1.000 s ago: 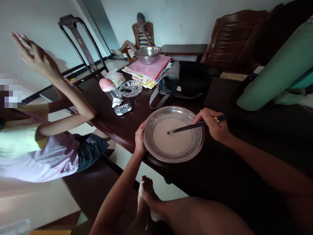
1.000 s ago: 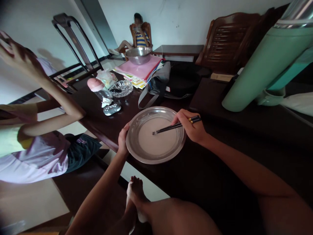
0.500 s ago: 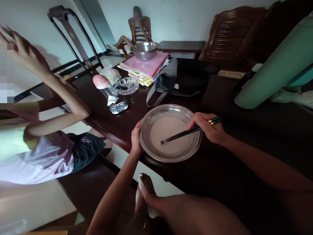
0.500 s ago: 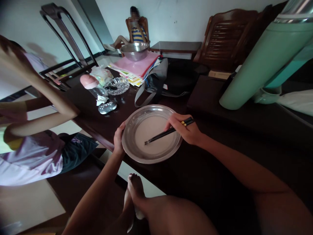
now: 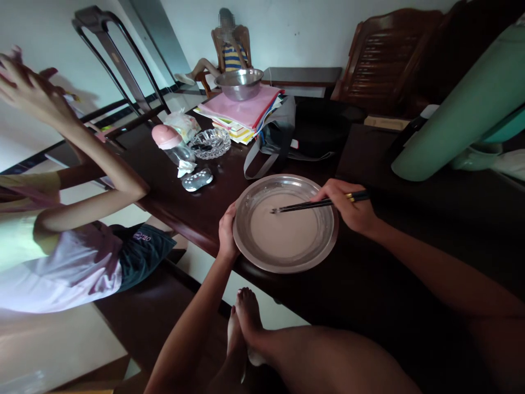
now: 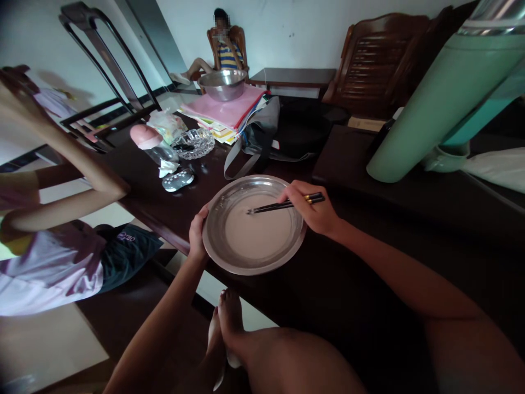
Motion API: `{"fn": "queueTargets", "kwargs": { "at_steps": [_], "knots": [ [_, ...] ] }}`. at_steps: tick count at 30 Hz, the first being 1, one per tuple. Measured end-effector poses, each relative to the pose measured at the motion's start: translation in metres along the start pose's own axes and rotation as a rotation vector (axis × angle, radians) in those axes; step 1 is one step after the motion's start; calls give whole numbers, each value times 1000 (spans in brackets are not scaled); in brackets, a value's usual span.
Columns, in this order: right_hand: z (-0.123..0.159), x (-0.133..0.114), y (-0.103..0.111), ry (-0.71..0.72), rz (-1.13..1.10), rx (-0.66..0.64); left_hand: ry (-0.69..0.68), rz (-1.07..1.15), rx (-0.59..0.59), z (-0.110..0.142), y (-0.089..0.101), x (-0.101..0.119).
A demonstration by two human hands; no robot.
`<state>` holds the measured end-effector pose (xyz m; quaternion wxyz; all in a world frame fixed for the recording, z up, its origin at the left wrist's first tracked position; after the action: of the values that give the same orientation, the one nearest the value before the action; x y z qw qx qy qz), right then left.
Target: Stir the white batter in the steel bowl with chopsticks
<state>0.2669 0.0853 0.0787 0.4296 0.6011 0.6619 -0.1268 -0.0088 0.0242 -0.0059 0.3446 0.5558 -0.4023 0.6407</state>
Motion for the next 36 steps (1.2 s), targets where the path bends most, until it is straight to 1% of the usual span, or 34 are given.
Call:
{"fn": "queueTargets", "kwargs": {
  "at_steps": [2,3,4,7,8,9,10,11,13,14,15,16,18,19,20,22,24,25,26,27,29,30,31,32,33,35,36],
  "knots": [
    [0,2,6,-38,-28,127,3,-9,3,1,0,1],
    [0,2,7,-58,-53,153,-1,-19,9,1,0,2],
    [0,2,6,-72,-76,138,-6,-26,13,1,0,2],
    [-1,1,-2,-66,-86,-44,-9,-15,11,1,0,2],
    [-2,1,-3,-51,-69,-84,-7,-5,8,0,1,1],
    [-3,2,-3,-36,-45,-82,-7,2,4,0,1,0],
    [-3,2,-1,-30,-23,-36,-12,4,-1,-1,1,-1],
    [-3,3,1,-32,-12,38,-21,3,-3,-2,2,-1],
    [-2,4,6,-51,-37,166,-32,-4,-13,-3,2,-2],
    [-1,5,7,-61,-64,182,-30,-9,-17,-3,2,-3],
    [0,5,5,-66,-86,152,-26,-17,-15,-3,2,-3],
    [0,4,3,-62,-91,86,-23,-25,-7,-3,2,-3],
    [1,3,-3,-31,-49,-61,-18,-32,6,-3,2,-2],
    [1,2,-4,-13,-19,-96,-18,-28,10,-2,2,-2],
    [0,2,-4,0,9,-87,-17,-21,10,-2,1,-1],
    [0,1,0,5,33,29,-9,2,1,-1,1,-1],
    [1,1,5,-1,-5,152,-2,22,-8,-1,0,-2],
    [1,0,6,2,-40,171,-1,25,-11,-1,0,-2],
    [2,-1,5,7,-64,147,-3,23,-11,-1,0,-2],
    [2,-2,3,17,-78,93,-7,16,-6,-1,0,-2],
    [2,-4,-4,38,-38,-63,-13,0,10,0,1,-1],
    [2,-5,-6,49,-4,-109,-14,-2,16,0,0,0],
    [2,-5,-6,56,27,-117,-13,2,20,1,0,1],
    [2,-6,-5,57,45,-83,-10,5,21,1,0,1],
    [2,-6,-3,50,45,-18,-5,7,21,1,-1,2],
    [2,-7,2,23,-6,117,8,7,16,1,-2,2],
    [3,-7,4,12,-39,145,13,6,16,1,-2,2]
  ]
}}
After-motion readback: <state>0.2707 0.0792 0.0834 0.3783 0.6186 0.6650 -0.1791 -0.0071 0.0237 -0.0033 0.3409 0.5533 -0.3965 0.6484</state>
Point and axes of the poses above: each hand's wrist, its own z-axis away from the middle knuckle, its own y-axis out of the back of the hand, x = y × z, the point moved 3 cm from there along -z, towards the middle knuckle, and after that the axes turned 5 degrees about y, right-handed, at the moved point
